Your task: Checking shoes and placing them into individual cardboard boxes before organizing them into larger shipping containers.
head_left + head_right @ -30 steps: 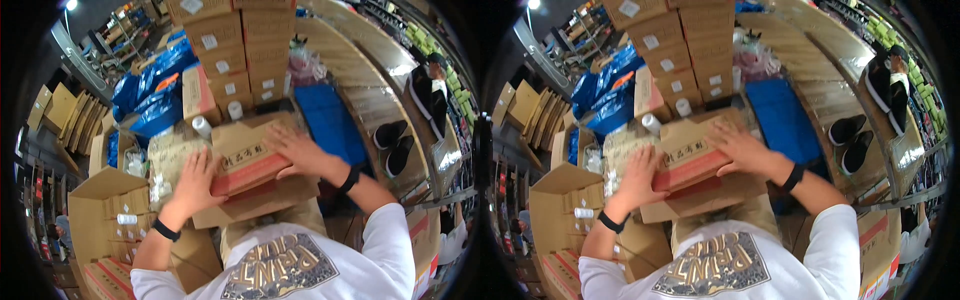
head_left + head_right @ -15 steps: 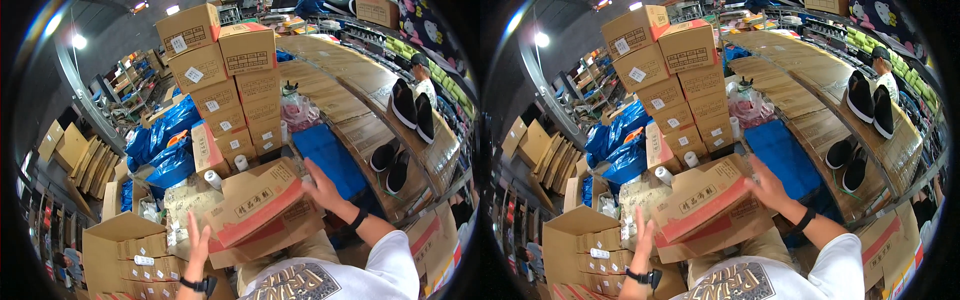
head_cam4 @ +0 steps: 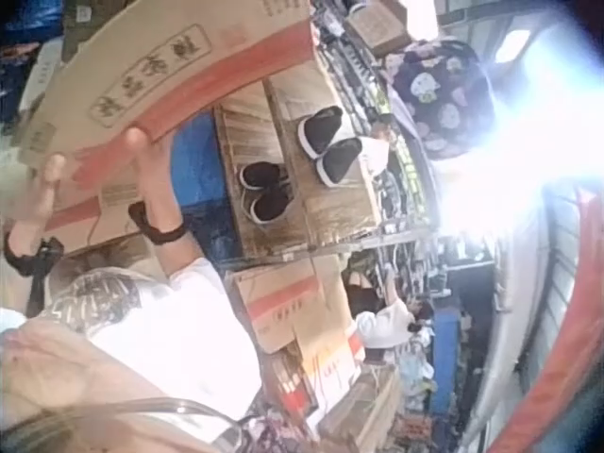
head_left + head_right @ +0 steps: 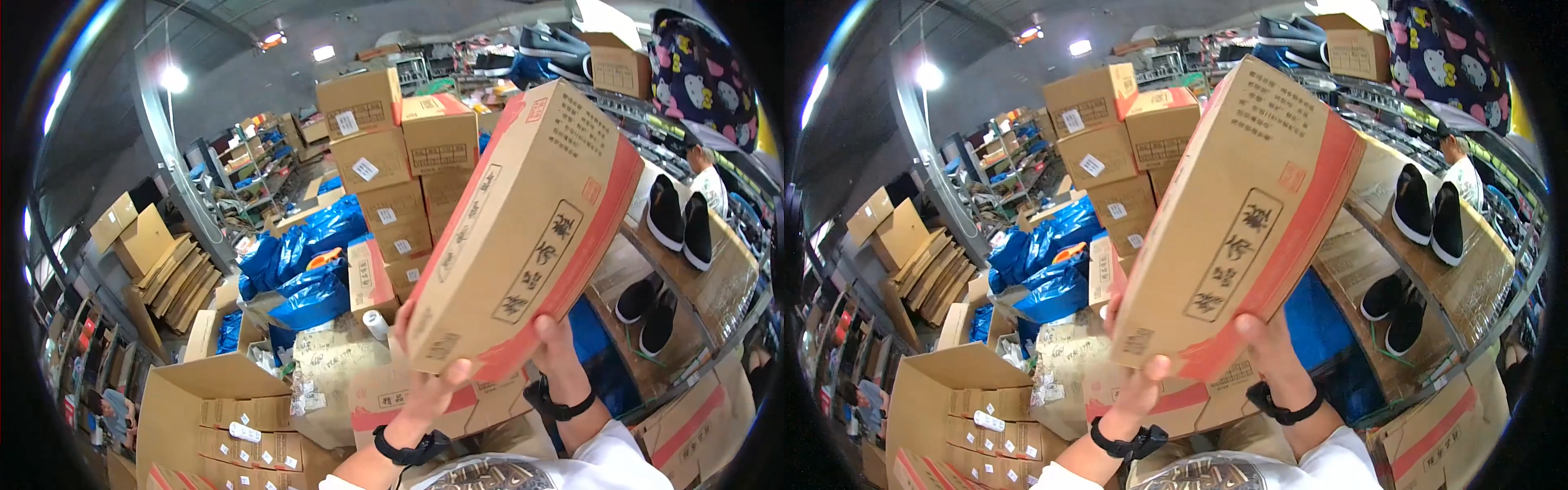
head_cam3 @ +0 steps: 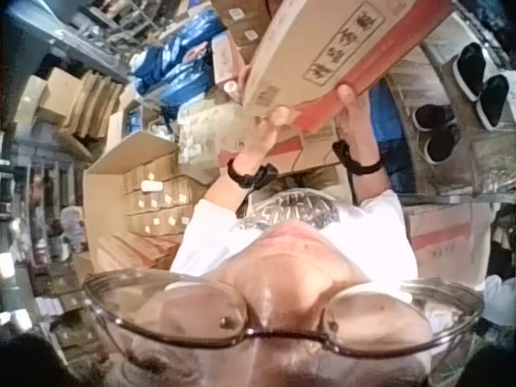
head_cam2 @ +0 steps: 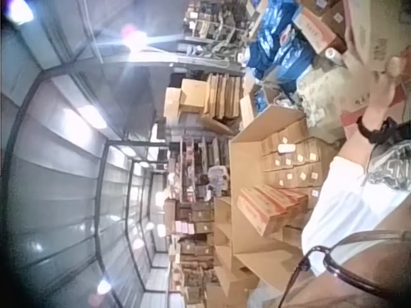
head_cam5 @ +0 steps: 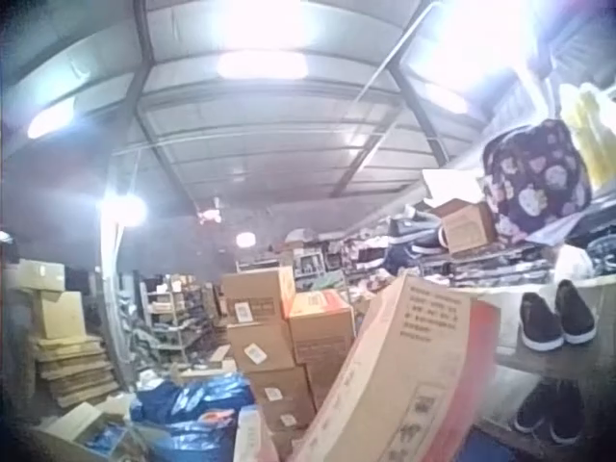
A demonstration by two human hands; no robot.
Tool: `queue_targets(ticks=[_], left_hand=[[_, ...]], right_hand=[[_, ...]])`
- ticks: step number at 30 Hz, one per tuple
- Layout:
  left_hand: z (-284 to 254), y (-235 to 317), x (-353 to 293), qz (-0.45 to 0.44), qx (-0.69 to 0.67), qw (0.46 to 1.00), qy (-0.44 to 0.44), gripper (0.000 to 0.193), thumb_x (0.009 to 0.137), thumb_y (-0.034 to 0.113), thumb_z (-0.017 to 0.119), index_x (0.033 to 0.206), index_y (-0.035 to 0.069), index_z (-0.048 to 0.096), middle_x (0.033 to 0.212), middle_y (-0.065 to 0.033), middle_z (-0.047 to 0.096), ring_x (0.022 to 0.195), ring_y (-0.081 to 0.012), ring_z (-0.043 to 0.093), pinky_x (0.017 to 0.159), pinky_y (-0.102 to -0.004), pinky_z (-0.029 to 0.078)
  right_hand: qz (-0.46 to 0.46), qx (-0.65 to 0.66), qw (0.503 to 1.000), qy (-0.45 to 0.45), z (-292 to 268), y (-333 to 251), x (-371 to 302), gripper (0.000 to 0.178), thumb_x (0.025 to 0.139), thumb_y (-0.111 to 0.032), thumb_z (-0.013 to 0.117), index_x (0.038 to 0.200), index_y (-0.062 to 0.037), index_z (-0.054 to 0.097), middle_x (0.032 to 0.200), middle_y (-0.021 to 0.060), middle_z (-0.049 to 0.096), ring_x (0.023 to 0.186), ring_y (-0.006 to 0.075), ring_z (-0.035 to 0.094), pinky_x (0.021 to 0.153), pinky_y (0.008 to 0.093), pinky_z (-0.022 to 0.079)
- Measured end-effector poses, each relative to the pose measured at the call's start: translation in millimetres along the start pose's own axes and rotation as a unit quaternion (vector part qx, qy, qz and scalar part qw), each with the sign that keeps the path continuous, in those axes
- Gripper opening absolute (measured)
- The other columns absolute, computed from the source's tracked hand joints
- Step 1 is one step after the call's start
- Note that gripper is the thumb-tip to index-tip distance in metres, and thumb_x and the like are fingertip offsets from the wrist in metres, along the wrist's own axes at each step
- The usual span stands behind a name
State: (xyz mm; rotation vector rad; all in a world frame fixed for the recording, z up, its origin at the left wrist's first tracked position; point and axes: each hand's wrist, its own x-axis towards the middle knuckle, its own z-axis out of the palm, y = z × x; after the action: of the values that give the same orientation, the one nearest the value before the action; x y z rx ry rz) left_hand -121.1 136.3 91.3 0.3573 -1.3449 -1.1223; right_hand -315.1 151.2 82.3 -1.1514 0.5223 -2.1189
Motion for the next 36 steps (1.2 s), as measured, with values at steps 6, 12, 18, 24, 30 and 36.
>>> queue_targets(ticks=[6, 12, 18, 24, 30, 36], left_hand=[[-57.8, 24.0, -16.0, -0.067, 0.168, 0.982, -0.059, 0.103, 0.09, 0.042, 0.071, 0.16, 0.009, 0.002, 0.163, -0.0154, 0.011, 0.151, -0.0331, 0.021, 0.118, -0.045, 0.025], [-105.3, 38.3, -14.2, -0.147, 0.125, 0.981, -0.01, 0.085, 0.095, 0.032, 0.068, 0.156, 0.002, 0.018, 0.16, -0.0157, 0.023, 0.144, -0.0318, 0.037, 0.112, -0.0411, 0.037], [-178.5, 66.9, 26.1, -0.067, 0.274, 0.959, 0.033, 0.074, 0.096, 0.032, 0.067, 0.152, 0.001, 0.029, 0.154, -0.016, 0.036, 0.139, -0.0302, 0.044, 0.11, -0.0404, 0.04], [-206.9, 84.7, 162.7, -0.018, 0.465, 0.883, -0.056, 0.068, 0.097, 0.025, 0.062, 0.152, 0.0, 0.031, 0.153, -0.024, 0.04, 0.139, -0.0345, 0.044, 0.113, -0.0423, 0.037], [-182.0, 16.9, 301.1, -0.075, 0.409, 0.909, -0.032, 0.076, 0.103, 0.051, 0.046, 0.159, 0.006, 0.02, 0.16, -0.0152, 0.03, 0.147, -0.0261, 0.03, 0.119, -0.0369, 0.023], [-132.1, -24.7, 319.4, -0.085, 0.183, 0.978, -0.052, 0.063, 0.105, 0.049, 0.044, 0.156, 0.014, 0.031, 0.158, 0.0002, 0.035, 0.142, -0.0151, 0.034, 0.118, -0.0372, 0.024]], right_hand=[[0.125, 0.005, 0.991, -0.055, 33.5, -95.4, 138.1, 0.058, 0.089, -0.037, 0.066, 0.133, -0.0025, 0.054, 0.109, 0.0124, 0.067, 0.087, 0.0215, 0.069, 0.065, 0.036, 0.06], [0.141, -0.206, 0.958, -0.14, 79.4, -101.6, 364.9, 0.054, 0.097, -0.052, 0.058, 0.119, -0.0032, 0.063, 0.102, 0.0078, 0.069, 0.083, 0.0155, 0.066, 0.074, 0.0327, 0.057], [0.126, -0.229, 0.943, -0.206, 69.6, -59.7, 363.2, 0.068, 0.096, -0.067, 0.048, 0.13, -0.01, 0.059, 0.116, 0.0081, 0.064, 0.108, 0.0194, 0.057, 0.091, 0.0387, 0.046], [-0.078, -0.375, 0.891, -0.244, 46.5, -47.7, 336.1, 0.06, 0.096, -0.048, 0.065, 0.137, -0.0067, 0.051, 0.116, 0.0058, 0.062, 0.094, 0.0134, 0.057, 0.078, 0.0331, 0.05], [-0.08, -0.372, 0.896, -0.229, 40.4, 5.8, 369.2, 0.086, 0.09, -0.052, 0.07, 0.149, 0.0012, 0.037, 0.128, 0.0189, 0.061, 0.112, 0.0235, 0.061, 0.087, 0.0341, 0.052], [-0.011, -0.511, 0.837, -0.197, -22.7, 69.0, 320.6, 0.095, 0.091, -0.061, 0.064, 0.151, 0.005, 0.032, 0.135, 0.0262, 0.056, 0.127, 0.0291, 0.055, 0.107, 0.0391, 0.042]])
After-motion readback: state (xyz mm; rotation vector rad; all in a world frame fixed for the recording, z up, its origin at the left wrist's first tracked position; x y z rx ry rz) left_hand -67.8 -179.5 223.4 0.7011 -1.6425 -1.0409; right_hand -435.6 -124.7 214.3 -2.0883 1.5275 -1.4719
